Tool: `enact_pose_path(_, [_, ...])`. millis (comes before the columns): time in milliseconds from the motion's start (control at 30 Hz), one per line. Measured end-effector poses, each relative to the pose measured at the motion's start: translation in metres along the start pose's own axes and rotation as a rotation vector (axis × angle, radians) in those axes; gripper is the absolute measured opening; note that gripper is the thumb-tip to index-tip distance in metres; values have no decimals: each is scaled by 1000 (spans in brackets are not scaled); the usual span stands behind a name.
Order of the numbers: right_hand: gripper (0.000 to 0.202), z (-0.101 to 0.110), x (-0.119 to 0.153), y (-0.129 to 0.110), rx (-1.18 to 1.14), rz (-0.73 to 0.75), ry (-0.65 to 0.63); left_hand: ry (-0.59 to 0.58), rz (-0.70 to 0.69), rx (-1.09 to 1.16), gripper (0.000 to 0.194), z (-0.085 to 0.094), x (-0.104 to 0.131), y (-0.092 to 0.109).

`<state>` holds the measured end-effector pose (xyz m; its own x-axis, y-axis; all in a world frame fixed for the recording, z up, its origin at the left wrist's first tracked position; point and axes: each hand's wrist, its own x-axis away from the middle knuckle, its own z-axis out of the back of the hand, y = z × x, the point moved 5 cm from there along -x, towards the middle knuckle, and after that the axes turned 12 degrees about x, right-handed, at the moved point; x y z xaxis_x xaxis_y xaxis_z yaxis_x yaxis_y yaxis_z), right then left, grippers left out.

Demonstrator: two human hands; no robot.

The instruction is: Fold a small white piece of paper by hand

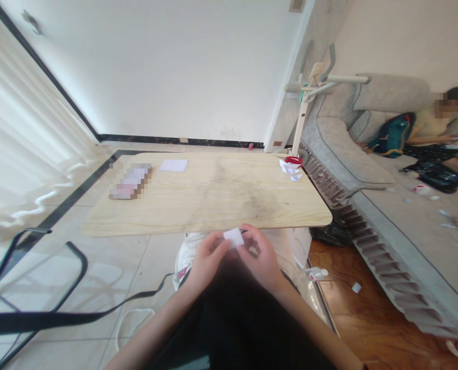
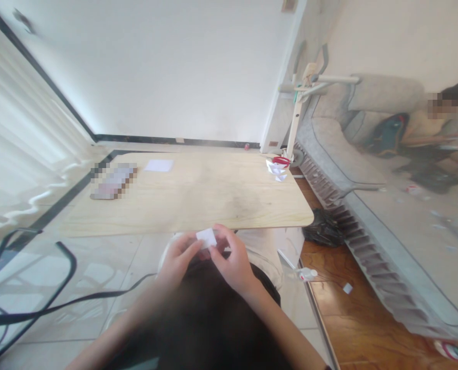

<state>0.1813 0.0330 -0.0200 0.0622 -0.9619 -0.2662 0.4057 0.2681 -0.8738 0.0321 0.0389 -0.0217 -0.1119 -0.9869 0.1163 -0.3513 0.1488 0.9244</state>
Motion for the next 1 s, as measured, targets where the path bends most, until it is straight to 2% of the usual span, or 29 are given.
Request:
enact_pose_path(167, [31, 1, -1, -5, 114, 93, 9, -17, 4, -20, 21, 3, -1, -4])
enact_pose_path(333, [18, 3, -2, -10, 103, 123, -4, -62, 1, -20, 25, 3, 0, -6])
enact_pose_path(533, [18, 6, 1, -2, 15, -4, 63, -108, -43, -140, 26, -3, 4, -1])
enact_pose_path(767, [30, 0, 1, 1, -146, -166, -29, -75, -94, -185, 26, -1, 4, 1])
enact_pose_path(1000, [11, -1, -2, 2, -199, -181, -30, -28, -123, -241, 27, 6, 5, 0])
